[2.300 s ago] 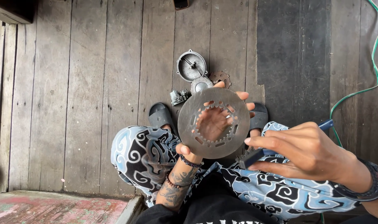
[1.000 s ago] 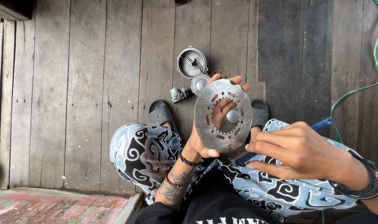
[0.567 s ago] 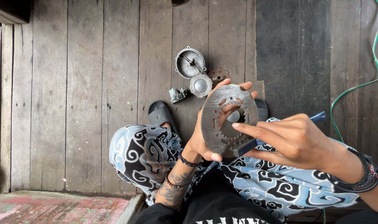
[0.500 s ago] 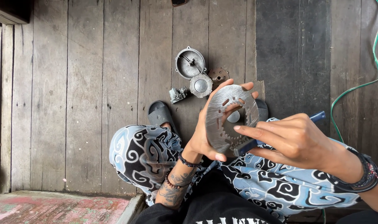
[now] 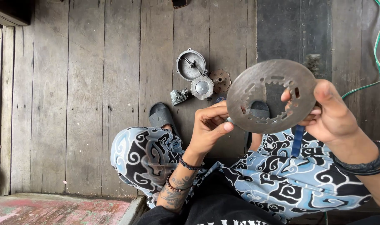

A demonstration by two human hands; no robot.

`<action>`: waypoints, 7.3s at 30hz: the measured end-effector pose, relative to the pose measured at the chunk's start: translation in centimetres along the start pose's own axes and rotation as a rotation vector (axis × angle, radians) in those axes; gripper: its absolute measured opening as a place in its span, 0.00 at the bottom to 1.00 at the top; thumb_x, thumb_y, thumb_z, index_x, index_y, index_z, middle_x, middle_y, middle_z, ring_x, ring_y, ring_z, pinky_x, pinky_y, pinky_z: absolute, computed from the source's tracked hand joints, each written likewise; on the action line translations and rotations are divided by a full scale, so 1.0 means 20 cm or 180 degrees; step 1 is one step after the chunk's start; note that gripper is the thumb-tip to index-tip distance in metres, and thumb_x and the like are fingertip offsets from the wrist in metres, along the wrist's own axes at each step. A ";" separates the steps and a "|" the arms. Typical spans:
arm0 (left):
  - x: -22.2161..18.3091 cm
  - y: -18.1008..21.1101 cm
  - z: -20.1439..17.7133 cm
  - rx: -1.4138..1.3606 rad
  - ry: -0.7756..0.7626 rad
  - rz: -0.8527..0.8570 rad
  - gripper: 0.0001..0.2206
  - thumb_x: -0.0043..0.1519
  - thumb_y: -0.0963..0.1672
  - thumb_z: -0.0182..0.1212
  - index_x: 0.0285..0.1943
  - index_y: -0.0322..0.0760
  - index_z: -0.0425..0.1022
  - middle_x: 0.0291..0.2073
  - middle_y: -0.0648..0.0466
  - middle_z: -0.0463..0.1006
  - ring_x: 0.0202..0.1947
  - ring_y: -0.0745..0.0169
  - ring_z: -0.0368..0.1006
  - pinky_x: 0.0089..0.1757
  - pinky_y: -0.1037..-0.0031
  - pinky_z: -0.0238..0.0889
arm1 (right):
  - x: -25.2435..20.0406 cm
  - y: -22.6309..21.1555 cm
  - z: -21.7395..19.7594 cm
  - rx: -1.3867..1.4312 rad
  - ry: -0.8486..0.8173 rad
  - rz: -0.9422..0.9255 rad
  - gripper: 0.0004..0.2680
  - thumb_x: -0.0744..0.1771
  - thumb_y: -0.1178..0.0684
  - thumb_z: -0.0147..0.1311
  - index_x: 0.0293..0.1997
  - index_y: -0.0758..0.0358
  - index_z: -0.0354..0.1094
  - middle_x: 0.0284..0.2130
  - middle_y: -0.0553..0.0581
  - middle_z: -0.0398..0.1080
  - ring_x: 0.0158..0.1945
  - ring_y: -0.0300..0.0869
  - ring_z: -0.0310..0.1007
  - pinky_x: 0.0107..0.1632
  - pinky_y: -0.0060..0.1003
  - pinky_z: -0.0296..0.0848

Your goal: Manually cleaning and clearing debris from a motorcycle clutch plate using a grinding disc and a pick tool.

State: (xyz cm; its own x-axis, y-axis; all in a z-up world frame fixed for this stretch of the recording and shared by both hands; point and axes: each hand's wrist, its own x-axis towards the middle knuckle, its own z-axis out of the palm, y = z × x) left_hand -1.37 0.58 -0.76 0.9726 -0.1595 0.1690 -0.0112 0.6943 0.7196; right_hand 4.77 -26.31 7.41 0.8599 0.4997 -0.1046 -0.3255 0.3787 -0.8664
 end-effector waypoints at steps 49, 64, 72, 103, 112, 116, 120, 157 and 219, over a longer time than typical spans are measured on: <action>0.04 0.00 0.03 -0.0751 -0.1036 -0.0702 0.25 0.57 0.48 0.75 0.58 0.28 0.77 0.51 0.43 0.82 0.55 0.50 0.79 0.59 0.65 0.74 | 0.11 0.05 0.23 -0.0243 0.0269 0.0514 0.25 0.71 0.31 0.40 0.15 0.58 0.61 0.12 0.50 0.61 0.16 0.36 0.60 0.28 0.31 0.59; 0.01 -0.04 -0.04 -0.1163 -0.0722 -0.0793 0.22 0.56 0.45 0.79 0.54 0.25 0.80 0.48 0.45 0.82 0.44 0.59 0.79 0.51 0.75 0.73 | 0.10 0.06 0.21 -0.0443 0.0186 0.0766 0.24 0.71 0.36 0.41 0.16 0.60 0.62 0.13 0.54 0.64 0.17 0.38 0.61 0.26 0.30 0.61; 0.03 -0.12 0.03 -0.0702 -0.1178 -0.0950 0.24 0.57 0.42 0.75 0.63 0.33 0.77 0.51 0.47 0.83 0.53 0.58 0.80 0.60 0.67 0.75 | 0.17 0.01 0.05 -0.3021 0.0073 -0.0450 0.18 0.71 0.43 0.37 0.33 0.67 0.71 0.19 0.51 0.68 0.16 0.33 0.56 0.22 0.26 0.54; 0.08 -1.17 -1.01 0.5963 0.0805 -0.0454 0.22 0.50 0.43 0.73 0.55 0.45 0.77 0.46 0.57 0.73 0.47 0.59 0.74 0.67 0.36 0.38 | 0.07 0.03 -0.24 -0.3874 0.0412 0.0080 0.10 0.73 0.55 0.48 0.49 0.72 0.74 0.35 0.59 0.77 0.30 0.41 0.67 0.39 0.33 0.64; 0.19 -1.11 -1.24 0.6603 0.0322 -0.0450 0.19 0.52 0.41 0.69 0.55 0.42 0.79 0.45 0.52 0.71 0.48 0.53 0.73 0.66 0.36 0.39 | 0.03 0.07 -0.31 -0.3787 0.0576 0.0364 0.10 0.72 0.52 0.50 0.47 0.71 0.75 0.34 0.58 0.77 0.28 0.41 0.66 0.37 0.33 0.64; 0.19 -1.19 -1.26 0.6573 0.0365 -0.0657 0.19 0.52 0.41 0.71 0.54 0.44 0.79 0.45 0.54 0.70 0.47 0.54 0.72 0.67 0.39 0.38 | 0.05 0.08 -0.30 -0.3808 0.0592 0.0479 0.11 0.71 0.50 0.51 0.45 0.71 0.75 0.33 0.58 0.78 0.27 0.41 0.68 0.35 0.33 0.65; 0.20 -1.22 -1.26 0.6541 0.0394 -0.0659 0.21 0.52 0.42 0.71 0.57 0.41 0.78 0.46 0.53 0.70 0.48 0.54 0.71 0.67 0.37 0.39 | 0.07 0.09 -0.31 -0.3828 0.0562 0.0484 0.12 0.70 0.49 0.51 0.45 0.70 0.75 0.33 0.58 0.79 0.30 0.43 0.72 0.39 0.35 0.70; 0.11 -1.26 -1.30 0.6530 0.0169 -0.0532 0.19 0.58 0.43 0.69 0.60 0.44 0.77 0.52 0.59 0.69 0.58 0.59 0.64 0.67 0.44 0.40 | 0.12 0.18 -0.34 -0.3567 0.0421 0.0885 0.15 0.70 0.39 0.48 0.36 0.59 0.75 0.35 0.58 0.80 0.42 0.51 0.79 0.51 0.47 0.73; 0.33 -1.18 -1.18 0.6295 0.0786 -0.1531 0.56 0.41 0.54 0.81 0.77 0.39 0.48 0.73 0.36 0.53 0.76 0.39 0.47 0.63 0.28 0.28 | 0.15 0.23 -0.40 -0.3634 0.0164 0.1148 0.15 0.70 0.38 0.48 0.36 0.59 0.74 0.34 0.56 0.82 0.53 0.52 0.79 0.57 0.51 0.74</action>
State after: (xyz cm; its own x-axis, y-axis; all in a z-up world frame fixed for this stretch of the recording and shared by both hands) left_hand 10.80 -0.23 -32.58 0.9758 0.1371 -0.1706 0.1834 -0.9375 0.2958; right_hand 8.95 -29.32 -0.87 0.8140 0.3932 -0.4275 -0.0366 -0.6998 -0.7134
